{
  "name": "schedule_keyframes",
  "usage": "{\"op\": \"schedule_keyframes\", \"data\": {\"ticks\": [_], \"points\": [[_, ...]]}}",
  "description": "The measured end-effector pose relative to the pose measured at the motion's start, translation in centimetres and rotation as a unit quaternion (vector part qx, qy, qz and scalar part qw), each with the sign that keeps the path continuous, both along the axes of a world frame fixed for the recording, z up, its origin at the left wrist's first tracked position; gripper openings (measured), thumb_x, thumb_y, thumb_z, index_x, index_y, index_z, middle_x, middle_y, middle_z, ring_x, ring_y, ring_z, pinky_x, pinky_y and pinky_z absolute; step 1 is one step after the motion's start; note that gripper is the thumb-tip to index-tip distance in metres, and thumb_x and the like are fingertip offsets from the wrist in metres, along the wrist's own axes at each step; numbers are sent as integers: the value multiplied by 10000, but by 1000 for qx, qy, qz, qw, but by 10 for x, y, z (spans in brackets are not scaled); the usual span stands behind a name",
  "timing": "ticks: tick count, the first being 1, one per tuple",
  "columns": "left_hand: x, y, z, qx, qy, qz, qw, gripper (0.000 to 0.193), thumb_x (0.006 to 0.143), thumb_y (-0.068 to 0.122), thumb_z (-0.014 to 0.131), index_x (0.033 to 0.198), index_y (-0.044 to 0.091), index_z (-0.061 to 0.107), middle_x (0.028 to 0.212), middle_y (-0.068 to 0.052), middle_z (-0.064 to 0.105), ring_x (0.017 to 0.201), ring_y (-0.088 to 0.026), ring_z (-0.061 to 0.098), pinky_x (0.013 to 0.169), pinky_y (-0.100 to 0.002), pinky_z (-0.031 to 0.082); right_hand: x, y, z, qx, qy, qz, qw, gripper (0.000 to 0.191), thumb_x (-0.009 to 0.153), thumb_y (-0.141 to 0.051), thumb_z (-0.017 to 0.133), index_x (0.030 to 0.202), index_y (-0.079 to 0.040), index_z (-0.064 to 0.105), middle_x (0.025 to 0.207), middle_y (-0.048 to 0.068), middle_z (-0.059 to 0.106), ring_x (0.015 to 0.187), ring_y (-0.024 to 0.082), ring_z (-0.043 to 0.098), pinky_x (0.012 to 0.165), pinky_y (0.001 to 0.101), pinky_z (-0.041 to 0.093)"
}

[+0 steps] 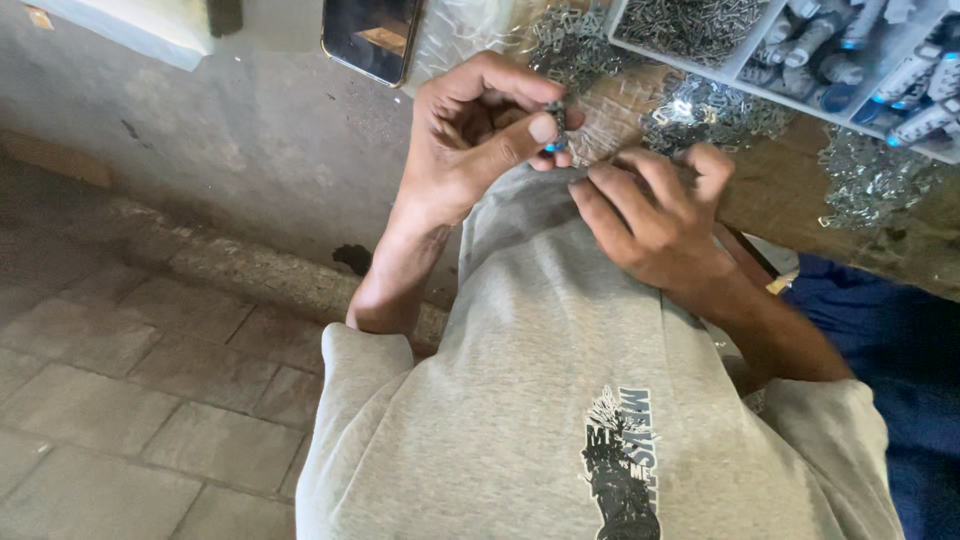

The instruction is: The person sits at a workbench assembling small electrical connector components by hand, picking small screws from a compartment tray and fitting them into a connector body held in both hands, repeating the assembly on successive connector units.

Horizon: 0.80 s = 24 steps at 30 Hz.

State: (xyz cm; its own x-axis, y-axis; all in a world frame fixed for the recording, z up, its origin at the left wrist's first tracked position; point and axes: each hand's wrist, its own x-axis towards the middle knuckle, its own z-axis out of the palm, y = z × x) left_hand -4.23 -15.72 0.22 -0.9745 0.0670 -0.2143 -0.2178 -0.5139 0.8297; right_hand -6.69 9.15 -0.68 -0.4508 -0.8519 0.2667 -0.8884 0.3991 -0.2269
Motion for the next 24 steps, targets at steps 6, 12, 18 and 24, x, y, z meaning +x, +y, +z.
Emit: {"op": "schedule_keyframes", "data": {"ticks": [6,12,18,24], "points": [[4,13,1,35,-42,-51,997,212,1068,-16,711,1268,-28,644,1057,-135,738,926,-152,758,805,-258,649,-24,-9,10,-325,-202,-47,923,128,929,3,711,970,-20,592,964,125,754,833,254,739,857,414,449],[1,29,4,51,-54,-97,993,230,1053,29,731,1261,-33,656,1040,-125,740,893,-138,749,793,-248,646,-39,-7,40,-322,-250,-64,911,161,924,-19,802,1034,-47,688,951,114,712,851,231,700,810,413,467],[-2,36,6,61,-43,-107,991,241,1057,43,738,1281,-16,670,1079,-113,736,913,-123,738,812,-245,646,-49,-18,53,-330,-219,-54,917,203,895,52,777,902,-14,585,927,103,700,830,258,718,753,420,519],[-9,50,9,-27,-36,-130,991,204,993,-1,782,1183,-20,711,1094,-143,761,902,-128,737,775,-240,633,-48,21,41,-233,-5,59,971,135,903,-42,744,880,-52,612,870,100,760,803,260,771,690,375,510]]}}
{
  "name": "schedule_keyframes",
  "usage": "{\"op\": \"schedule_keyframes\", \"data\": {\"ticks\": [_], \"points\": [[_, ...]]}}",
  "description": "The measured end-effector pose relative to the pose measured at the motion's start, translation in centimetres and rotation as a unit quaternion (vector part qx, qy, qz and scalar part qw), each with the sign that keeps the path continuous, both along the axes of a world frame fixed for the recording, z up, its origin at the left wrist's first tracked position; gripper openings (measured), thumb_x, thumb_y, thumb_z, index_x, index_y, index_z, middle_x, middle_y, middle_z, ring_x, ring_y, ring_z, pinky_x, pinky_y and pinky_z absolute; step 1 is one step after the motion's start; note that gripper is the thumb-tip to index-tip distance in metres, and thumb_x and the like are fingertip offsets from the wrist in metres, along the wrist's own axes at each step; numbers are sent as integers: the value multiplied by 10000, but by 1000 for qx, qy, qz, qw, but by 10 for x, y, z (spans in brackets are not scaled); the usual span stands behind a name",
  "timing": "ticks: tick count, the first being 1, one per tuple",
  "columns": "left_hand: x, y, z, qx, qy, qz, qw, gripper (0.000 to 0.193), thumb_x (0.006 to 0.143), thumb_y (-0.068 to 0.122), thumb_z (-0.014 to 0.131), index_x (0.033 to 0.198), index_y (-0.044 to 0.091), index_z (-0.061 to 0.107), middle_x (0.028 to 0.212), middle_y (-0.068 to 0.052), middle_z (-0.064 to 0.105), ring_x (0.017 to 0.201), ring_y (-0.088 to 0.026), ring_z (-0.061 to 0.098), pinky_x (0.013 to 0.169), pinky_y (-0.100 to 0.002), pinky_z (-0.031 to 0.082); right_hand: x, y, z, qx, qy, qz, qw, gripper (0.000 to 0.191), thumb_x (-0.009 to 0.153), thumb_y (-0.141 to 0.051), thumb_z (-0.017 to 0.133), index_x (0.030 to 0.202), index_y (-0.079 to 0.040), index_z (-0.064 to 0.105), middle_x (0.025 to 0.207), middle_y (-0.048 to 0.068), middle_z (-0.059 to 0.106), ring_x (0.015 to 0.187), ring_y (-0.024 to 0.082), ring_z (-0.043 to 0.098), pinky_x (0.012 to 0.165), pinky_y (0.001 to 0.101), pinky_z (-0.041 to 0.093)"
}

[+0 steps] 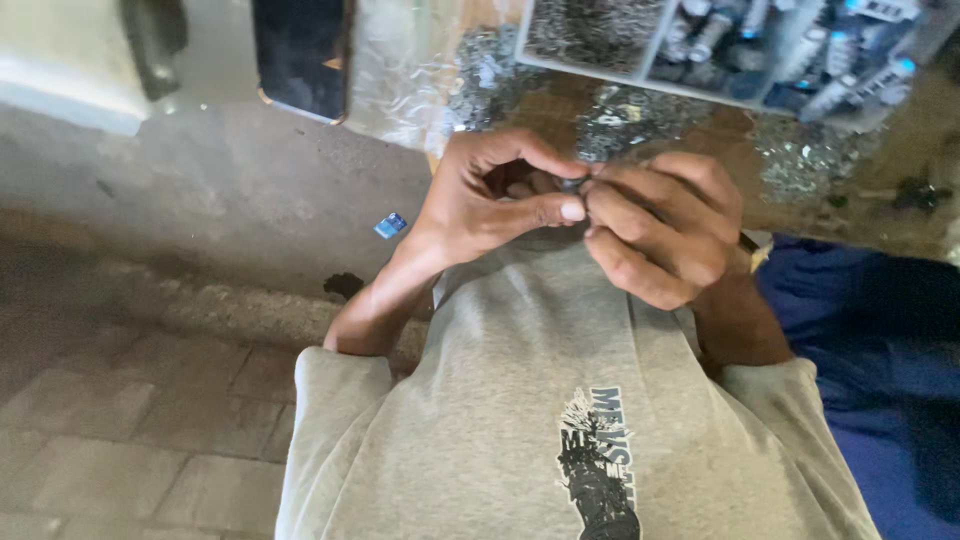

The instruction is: The person sits at a workbench assembling small electrical connector components by hand, picking small screws from a compartment tray and fitting them into a connector body held in both hands, repeating the assembly on successive connector units.

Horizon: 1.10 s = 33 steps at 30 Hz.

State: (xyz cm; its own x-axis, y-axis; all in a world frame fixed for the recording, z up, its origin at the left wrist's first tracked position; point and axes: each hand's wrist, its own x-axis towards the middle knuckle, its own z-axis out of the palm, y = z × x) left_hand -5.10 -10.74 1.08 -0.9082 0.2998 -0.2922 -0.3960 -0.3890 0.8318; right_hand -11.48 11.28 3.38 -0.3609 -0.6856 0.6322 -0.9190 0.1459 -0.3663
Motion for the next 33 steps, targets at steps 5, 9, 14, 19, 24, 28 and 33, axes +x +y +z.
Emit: {"op": "schedule_keyframes", "data": {"ticks": [5,9,14,19,24,28,33], "points": [[-4,7,5,-11,52,-32,998,193,1020,-19,758,1203,-25,699,1104,-164,755,908,-160,775,761,-234,666,8,59,18,56,-178,-49,981,166,1069,-79,721,1217,-2,727,989,142,804,800,166,727,710,340,527],[-11,5,5,34,2,-17,999,313,1003,-7,758,1288,-46,635,1140,-191,738,927,-183,770,805,-254,666,26,146,63,343,-280,-325,836,284,1031,-12,646,1305,16,715,1061,239,706,878,323,668,794,424,531],[-23,4,6,52,72,-1,996,263,977,-25,794,1190,-26,639,1130,-148,649,981,-166,710,872,-284,665,67,221,5,337,-236,-432,803,320,1023,-30,667,1337,11,619,1314,186,683,1182,303,684,1038,382,551],[-26,13,6,95,119,6,988,221,983,-79,788,1048,42,614,1123,-62,549,983,-117,648,986,-335,669,76,244,-29,260,-289,-578,718,237,1076,-199,725,1238,-45,648,1187,115,697,1090,238,689,990,362,579],[-27,26,4,31,193,27,980,222,949,-53,793,1054,51,627,1039,-35,566,868,-91,609,901,-318,665,56,161,-22,-89,-294,-502,809,251,1175,-182,699,1269,45,644,1232,207,733,1085,296,740,954,421,629],[-21,32,16,-149,252,35,956,304,787,46,865,1065,39,742,948,-57,745,753,-114,592,697,-281,472,43,67,6,-177,-344,-203,899,229,1008,-33,633,1080,-4,417,979,237,676,1023,387,678,978,528,585],[-20,21,26,-173,301,48,937,293,925,109,821,1194,67,715,1097,-96,737,974,-181,732,833,-298,631,23,13,47,-161,-428,-169,873,225,1010,-148,661,1083,-61,467,1068,212,620,1127,294,594,1023,413,505]]}}
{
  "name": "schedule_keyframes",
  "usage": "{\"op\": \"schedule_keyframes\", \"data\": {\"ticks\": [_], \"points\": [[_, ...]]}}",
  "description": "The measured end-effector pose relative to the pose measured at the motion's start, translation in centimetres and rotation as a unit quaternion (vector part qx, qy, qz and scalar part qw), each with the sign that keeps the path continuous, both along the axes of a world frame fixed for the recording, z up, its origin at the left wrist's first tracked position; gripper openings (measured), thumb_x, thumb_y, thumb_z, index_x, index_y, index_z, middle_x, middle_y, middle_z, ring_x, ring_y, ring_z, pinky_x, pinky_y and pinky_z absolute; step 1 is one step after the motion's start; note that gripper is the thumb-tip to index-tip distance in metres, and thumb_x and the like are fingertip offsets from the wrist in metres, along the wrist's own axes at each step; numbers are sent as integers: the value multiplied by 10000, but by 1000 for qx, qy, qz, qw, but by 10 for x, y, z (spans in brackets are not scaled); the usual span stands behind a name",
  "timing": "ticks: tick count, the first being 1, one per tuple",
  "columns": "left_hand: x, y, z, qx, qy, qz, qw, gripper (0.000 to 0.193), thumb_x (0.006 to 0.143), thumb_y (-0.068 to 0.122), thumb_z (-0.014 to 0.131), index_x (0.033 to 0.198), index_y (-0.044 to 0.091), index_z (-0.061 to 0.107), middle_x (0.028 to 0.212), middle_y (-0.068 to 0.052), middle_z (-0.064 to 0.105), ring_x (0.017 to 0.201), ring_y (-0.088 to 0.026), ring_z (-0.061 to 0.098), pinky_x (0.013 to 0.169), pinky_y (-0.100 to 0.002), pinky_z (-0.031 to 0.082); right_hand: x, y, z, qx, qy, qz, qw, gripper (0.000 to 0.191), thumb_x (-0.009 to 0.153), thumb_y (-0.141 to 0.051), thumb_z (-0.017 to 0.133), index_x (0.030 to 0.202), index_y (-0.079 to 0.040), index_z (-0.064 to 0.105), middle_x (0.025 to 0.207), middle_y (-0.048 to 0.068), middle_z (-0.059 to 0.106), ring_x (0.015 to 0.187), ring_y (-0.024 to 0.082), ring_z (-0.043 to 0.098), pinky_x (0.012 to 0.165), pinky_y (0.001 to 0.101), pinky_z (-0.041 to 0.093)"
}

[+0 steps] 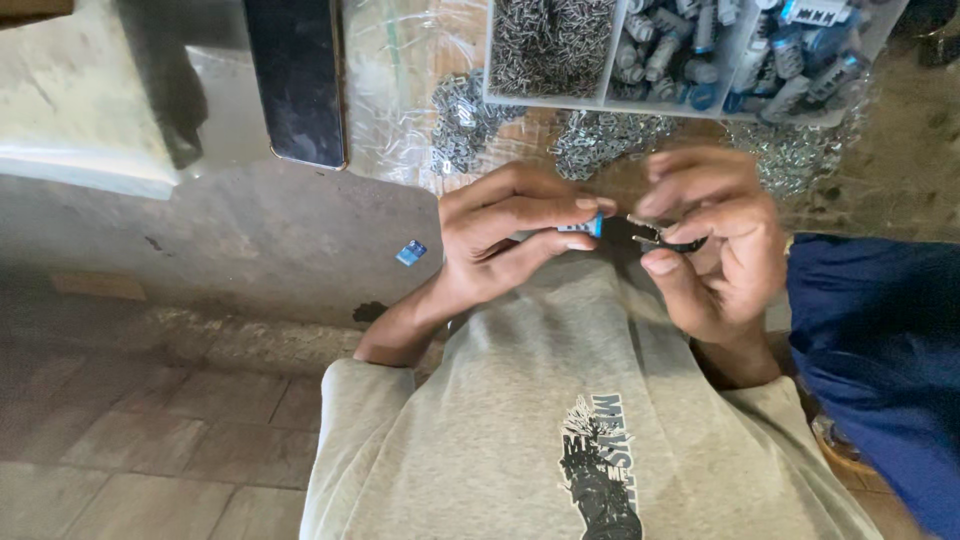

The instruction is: The person sits at a workbench assembling small electrical connector components by hand, picking small screws from a compartment tray and fitting them into a connector body held in both hands, repeating the assembly on successive connector units.

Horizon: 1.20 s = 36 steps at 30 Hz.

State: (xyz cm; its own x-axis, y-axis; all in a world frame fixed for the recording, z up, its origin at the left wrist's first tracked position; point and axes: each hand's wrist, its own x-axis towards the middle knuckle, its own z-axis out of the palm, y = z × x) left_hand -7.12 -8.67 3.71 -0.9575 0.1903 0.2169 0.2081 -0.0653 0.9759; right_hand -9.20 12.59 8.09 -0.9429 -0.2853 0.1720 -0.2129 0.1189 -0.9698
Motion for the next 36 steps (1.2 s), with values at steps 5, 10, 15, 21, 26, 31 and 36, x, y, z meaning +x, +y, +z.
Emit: {"op": "schedule_keyframes", "data": {"ticks": [5,10,15,21,26,31,36], "points": [[2,-10,5,-14,4,15,1000,265,936,115,812,1171,46,713,1113,-104,741,987,-210,757,803,-303,645,-13,-6,9,-23,32,29,999,209,1055,-170,571,1039,-36,412,974,98,642,944,284,648,1096,463,448],[2,-8,3,-9,47,30,998,277,927,111,829,1161,36,700,1118,-119,727,1029,-241,758,810,-322,657,-7,-8,7,4,-78,101,992,116,1064,-121,489,1109,-16,507,971,168,658,694,163,587,889,385,516],[6,-11,-1,-35,48,34,998,291,911,109,833,1158,27,704,1121,-119,728,1025,-233,757,797,-306,661,-4,-4,3,-31,-181,84,979,186,1079,-120,492,1128,34,399,1004,178,574,784,155,558,698,261,480],[3,2,-12,-90,95,-23,991,313,890,144,864,1151,38,726,1115,-110,740,998,-208,764,825,-311,686,-12,13,-9,139,-69,180,971,207,1056,-59,619,934,-105,458,878,75,639,776,198,624,669,325,480],[-2,-11,-13,-90,138,-57,985,353,888,199,885,1157,41,720,1096,-91,746,1003,-222,767,832,-355,676,-16,7,-22,-16,4,219,976,283,1060,-181,578,948,30,426,850,113,608,799,259,629,913,505,459],[-7,-16,-19,-56,114,-25,992,466,801,322,890,1130,41,718,1068,-100,743,962,-219,758,799,-337,661,-46,52,-30,-68,17,313,947,489,1061,-522,413,1053,-118,688,1019,61,766,969,271,791,1094,573,504],[-7,-27,-13,-51,58,17,997,410,820,263,901,1104,21,733,1045,-102,747,951,-226,760,797,-328,638,-57,82,-44,-78,86,174,978,712,1098,-629,267,1284,-34,611,1264,171,689,1049,318,762,984,487,593]]}}
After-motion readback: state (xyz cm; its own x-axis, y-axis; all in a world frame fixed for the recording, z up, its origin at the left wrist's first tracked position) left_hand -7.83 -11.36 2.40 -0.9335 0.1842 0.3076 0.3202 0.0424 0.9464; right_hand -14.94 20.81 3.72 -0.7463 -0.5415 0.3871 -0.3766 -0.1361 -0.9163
